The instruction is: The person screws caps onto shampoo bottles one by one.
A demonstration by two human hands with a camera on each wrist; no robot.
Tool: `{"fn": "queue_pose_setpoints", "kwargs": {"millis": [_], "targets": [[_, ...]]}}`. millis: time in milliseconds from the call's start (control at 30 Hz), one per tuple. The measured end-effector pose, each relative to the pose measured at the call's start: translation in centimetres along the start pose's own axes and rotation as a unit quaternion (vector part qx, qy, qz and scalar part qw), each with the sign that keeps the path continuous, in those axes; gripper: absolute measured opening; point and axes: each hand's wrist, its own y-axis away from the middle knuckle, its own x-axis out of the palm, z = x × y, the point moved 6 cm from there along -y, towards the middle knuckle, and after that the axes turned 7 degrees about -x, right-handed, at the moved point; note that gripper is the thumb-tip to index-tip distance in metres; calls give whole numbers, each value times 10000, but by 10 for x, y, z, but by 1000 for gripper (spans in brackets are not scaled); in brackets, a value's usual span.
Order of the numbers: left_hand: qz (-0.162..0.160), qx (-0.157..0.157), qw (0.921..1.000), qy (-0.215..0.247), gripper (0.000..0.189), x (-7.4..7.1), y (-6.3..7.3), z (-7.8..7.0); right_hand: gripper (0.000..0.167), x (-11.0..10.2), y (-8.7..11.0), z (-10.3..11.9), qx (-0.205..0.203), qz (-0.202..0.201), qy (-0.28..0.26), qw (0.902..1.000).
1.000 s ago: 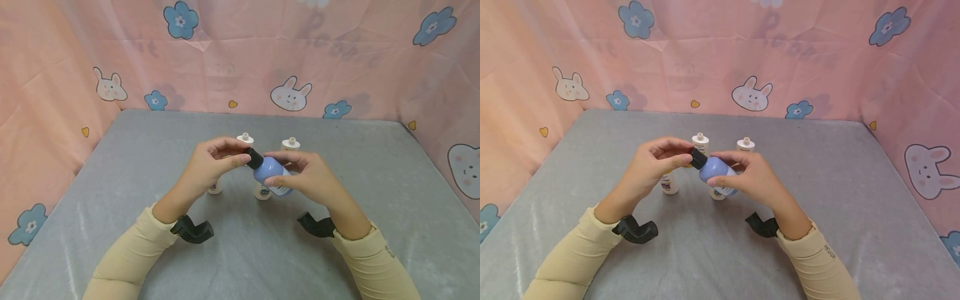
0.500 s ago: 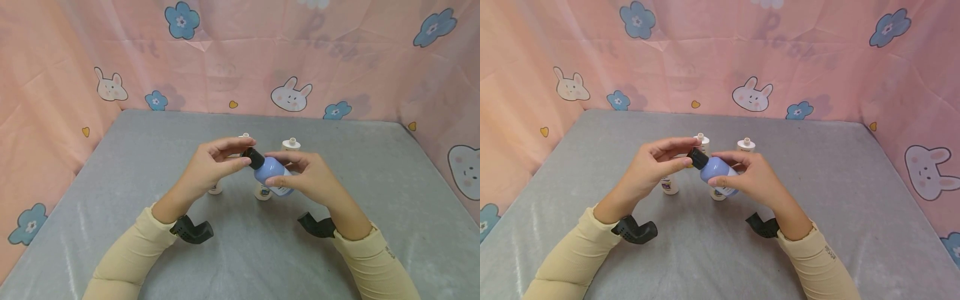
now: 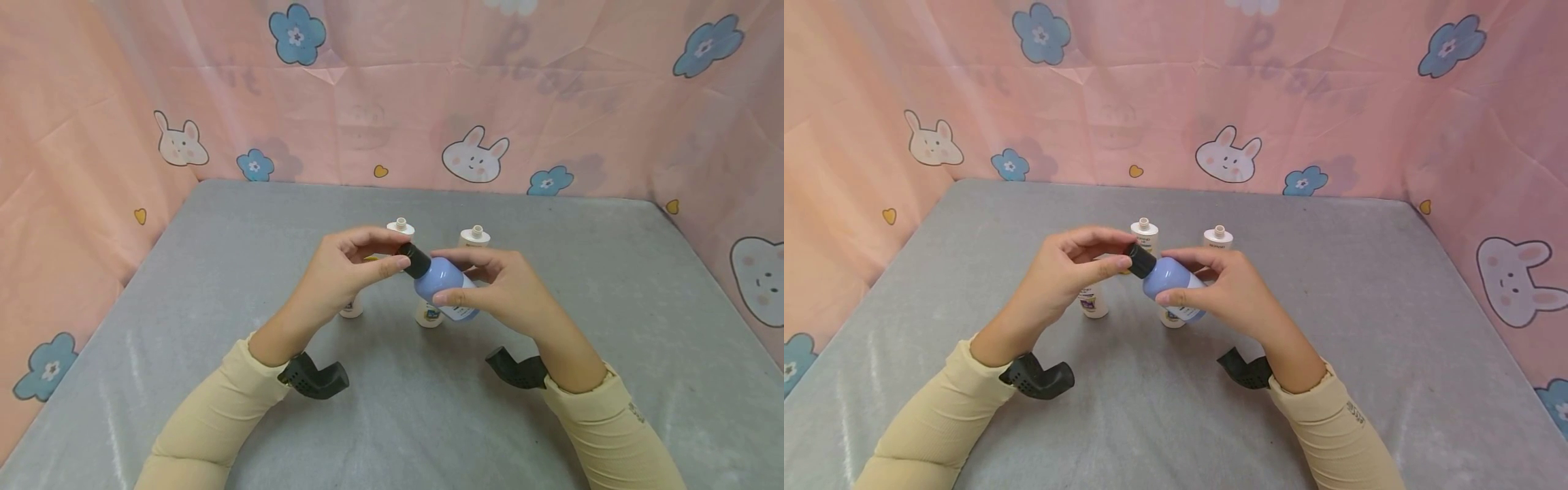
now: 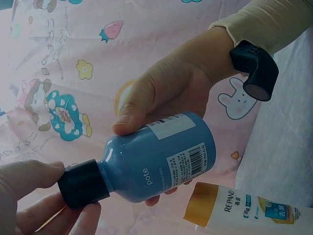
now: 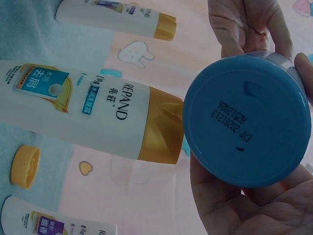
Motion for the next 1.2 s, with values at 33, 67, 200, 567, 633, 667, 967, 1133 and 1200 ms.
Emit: {"fn": "queue_pose_setpoints", "kwargs": {"millis": [33,67,200,567,633,667,967,1133,1200], "targets": [[29,16,10000,1,31,0,0,0,48,0,0,0,7,7,-3,10000],[65,35,10000,9,31,1,0,0,48,0,0,0,17,10,-10,10000],[230,124,9996,75,33,2,0,-2,48,0,0,-1,30,11,-20,10000],[-9,48,10000,18,37,0,1,-3,48,-1,0,-2,-1,-18,-11,10000],[-77,-66,9999,-50,32,0,1,-2,48,0,0,-1,-16,-9,-7,10000],[-87,-107,9999,-66,30,0,1,-1,48,0,0,-1,-31,-5,-5,10000],[245,192,9995,-18,33,2,1,-1,47,0,-1,0,-134,-42,38,9999],[248,374,9989,107,42,2,1,-4,48,0,-1,0,-59,-33,5,10000],[76,333,9994,39,42,-1,1,-5,49,0,-1,0,-35,-32,2,10000]]}}
